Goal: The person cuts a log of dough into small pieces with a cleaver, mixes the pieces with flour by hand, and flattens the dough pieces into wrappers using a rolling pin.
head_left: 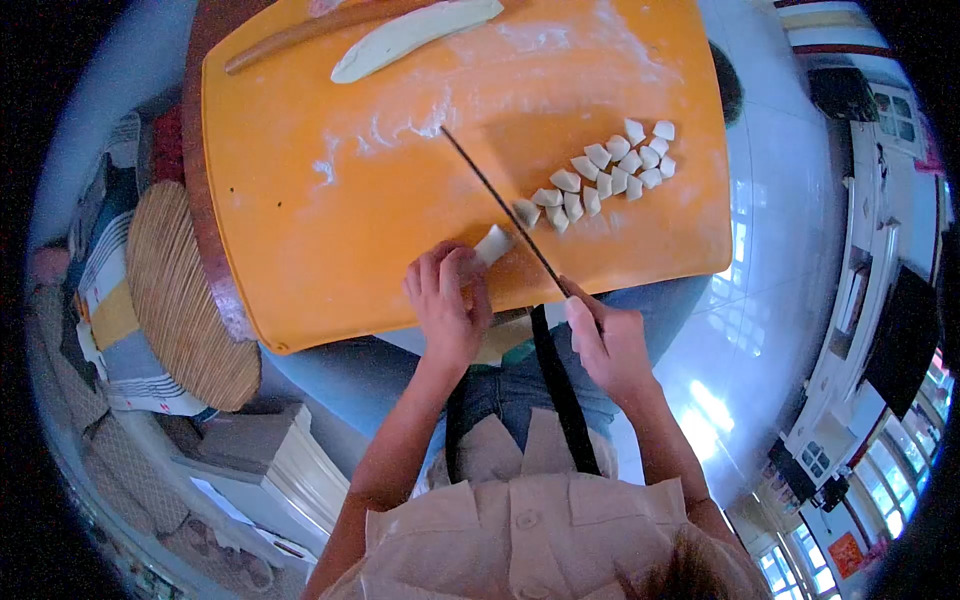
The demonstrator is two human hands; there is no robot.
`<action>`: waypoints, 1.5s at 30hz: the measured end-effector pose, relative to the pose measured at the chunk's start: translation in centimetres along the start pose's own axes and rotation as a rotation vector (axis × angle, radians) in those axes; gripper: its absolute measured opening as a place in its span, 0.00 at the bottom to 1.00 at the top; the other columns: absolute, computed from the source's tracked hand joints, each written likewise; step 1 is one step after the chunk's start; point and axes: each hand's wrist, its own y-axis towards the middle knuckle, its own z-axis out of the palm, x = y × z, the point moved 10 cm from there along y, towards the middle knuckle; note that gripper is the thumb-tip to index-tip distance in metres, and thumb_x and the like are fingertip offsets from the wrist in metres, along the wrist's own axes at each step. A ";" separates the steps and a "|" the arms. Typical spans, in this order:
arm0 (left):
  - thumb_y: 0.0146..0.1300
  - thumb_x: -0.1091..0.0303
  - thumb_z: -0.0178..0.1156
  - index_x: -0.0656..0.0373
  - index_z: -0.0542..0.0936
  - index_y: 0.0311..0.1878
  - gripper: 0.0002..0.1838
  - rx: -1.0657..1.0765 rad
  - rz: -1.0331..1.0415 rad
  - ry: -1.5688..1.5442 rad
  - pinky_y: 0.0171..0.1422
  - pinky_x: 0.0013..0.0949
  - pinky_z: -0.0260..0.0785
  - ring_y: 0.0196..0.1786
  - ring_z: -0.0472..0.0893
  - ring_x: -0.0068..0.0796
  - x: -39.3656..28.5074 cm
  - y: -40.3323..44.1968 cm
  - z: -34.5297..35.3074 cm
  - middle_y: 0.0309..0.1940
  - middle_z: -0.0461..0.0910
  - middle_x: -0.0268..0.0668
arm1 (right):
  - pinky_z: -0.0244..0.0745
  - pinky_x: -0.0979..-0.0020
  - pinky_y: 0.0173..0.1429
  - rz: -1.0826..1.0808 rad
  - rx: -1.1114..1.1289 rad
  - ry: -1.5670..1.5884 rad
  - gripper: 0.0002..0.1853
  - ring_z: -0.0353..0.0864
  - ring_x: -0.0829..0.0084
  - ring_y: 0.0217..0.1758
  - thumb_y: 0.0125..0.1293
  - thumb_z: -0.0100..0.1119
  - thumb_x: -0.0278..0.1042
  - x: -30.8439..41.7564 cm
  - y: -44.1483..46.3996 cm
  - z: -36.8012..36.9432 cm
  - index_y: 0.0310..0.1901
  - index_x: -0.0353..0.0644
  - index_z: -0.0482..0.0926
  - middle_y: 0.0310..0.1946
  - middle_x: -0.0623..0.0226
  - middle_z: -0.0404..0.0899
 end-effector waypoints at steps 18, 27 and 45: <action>0.45 0.77 0.64 0.57 0.74 0.44 0.20 0.024 0.026 -0.152 0.46 0.39 0.62 0.42 0.72 0.41 -0.5 -1.3 -0.1 0.42 0.74 0.40 | 0.71 0.65 0.32 -0.015 0.009 -0.101 0.19 0.79 0.53 0.27 0.68 0.48 0.40 1.2 -1.6 1.4 0.53 0.35 0.74 0.23 0.43 0.74; 0.48 0.70 0.65 0.56 0.75 0.46 0.19 -0.018 0.013 0.062 0.47 0.39 0.60 0.43 0.72 0.40 1.4 -1.2 -1.3 0.41 0.75 0.39 | 0.69 0.73 0.29 0.092 0.039 0.004 0.21 0.74 0.76 0.20 0.69 0.47 0.42 0.0 -0.5 1.3 0.55 0.36 0.74 0.15 0.61 0.72; 0.48 0.69 0.66 0.56 0.75 0.44 0.18 -0.047 -0.072 -0.017 0.48 0.39 0.60 0.43 0.72 0.40 2.2 -1.1 -1.8 0.40 0.75 0.38 | 0.72 0.55 0.31 -0.074 0.042 -0.146 0.23 0.78 0.49 0.25 0.69 0.44 0.49 2.9 -1.5 2.8 0.57 0.42 0.72 0.20 0.46 0.75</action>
